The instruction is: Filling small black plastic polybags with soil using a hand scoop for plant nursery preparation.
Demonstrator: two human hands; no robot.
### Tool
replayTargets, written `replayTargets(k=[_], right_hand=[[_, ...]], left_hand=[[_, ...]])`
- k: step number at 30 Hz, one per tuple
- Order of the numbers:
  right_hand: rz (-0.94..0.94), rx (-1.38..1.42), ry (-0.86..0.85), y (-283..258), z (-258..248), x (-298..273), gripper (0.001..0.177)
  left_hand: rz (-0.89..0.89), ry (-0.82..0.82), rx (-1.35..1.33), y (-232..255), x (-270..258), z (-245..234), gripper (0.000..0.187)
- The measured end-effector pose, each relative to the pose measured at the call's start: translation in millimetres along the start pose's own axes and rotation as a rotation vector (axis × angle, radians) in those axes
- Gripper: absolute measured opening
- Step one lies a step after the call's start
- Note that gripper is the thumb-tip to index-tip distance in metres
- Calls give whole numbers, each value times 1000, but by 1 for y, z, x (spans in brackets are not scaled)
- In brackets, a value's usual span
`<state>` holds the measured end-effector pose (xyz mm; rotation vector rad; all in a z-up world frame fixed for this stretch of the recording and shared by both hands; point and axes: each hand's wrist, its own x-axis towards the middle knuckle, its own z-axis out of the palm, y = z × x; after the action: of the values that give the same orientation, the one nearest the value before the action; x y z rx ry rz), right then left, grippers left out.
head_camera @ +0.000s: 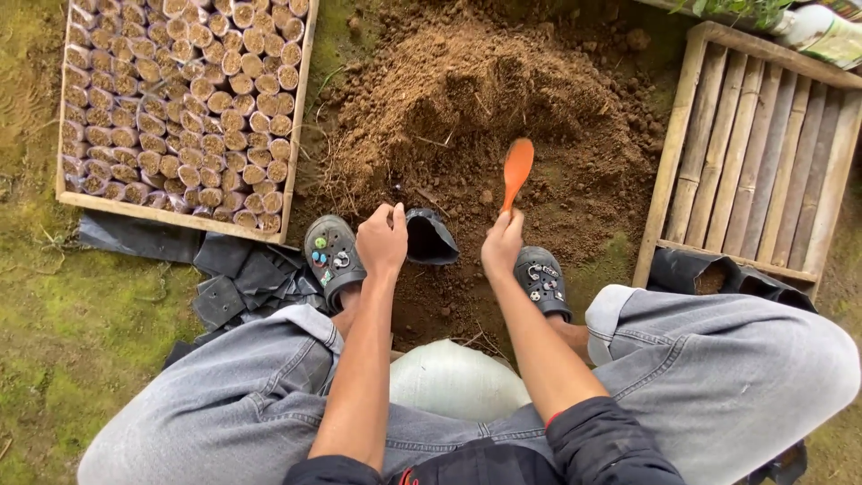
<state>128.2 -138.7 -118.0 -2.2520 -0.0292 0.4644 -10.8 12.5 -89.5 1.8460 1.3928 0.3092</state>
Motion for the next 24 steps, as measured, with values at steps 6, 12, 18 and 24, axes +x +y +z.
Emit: replayTargets(k=[6, 12, 18, 24], right_hand=[[222, -65, 374, 23, -27, 115, 36], [183, -61, 219, 8, -40, 131, 41], [72, 23, -259, -110, -33, 17, 49], [-70, -117, -522, -34, -27, 27, 55]], left_hand=[[-28, -18, 3, -1, -4, -2, 34], [-59, -31, 26, -3, -2, -5, 33], [-21, -56, 67, -4, -2, 5, 31], [6, -52, 49, 1, 3, 6, 31]])
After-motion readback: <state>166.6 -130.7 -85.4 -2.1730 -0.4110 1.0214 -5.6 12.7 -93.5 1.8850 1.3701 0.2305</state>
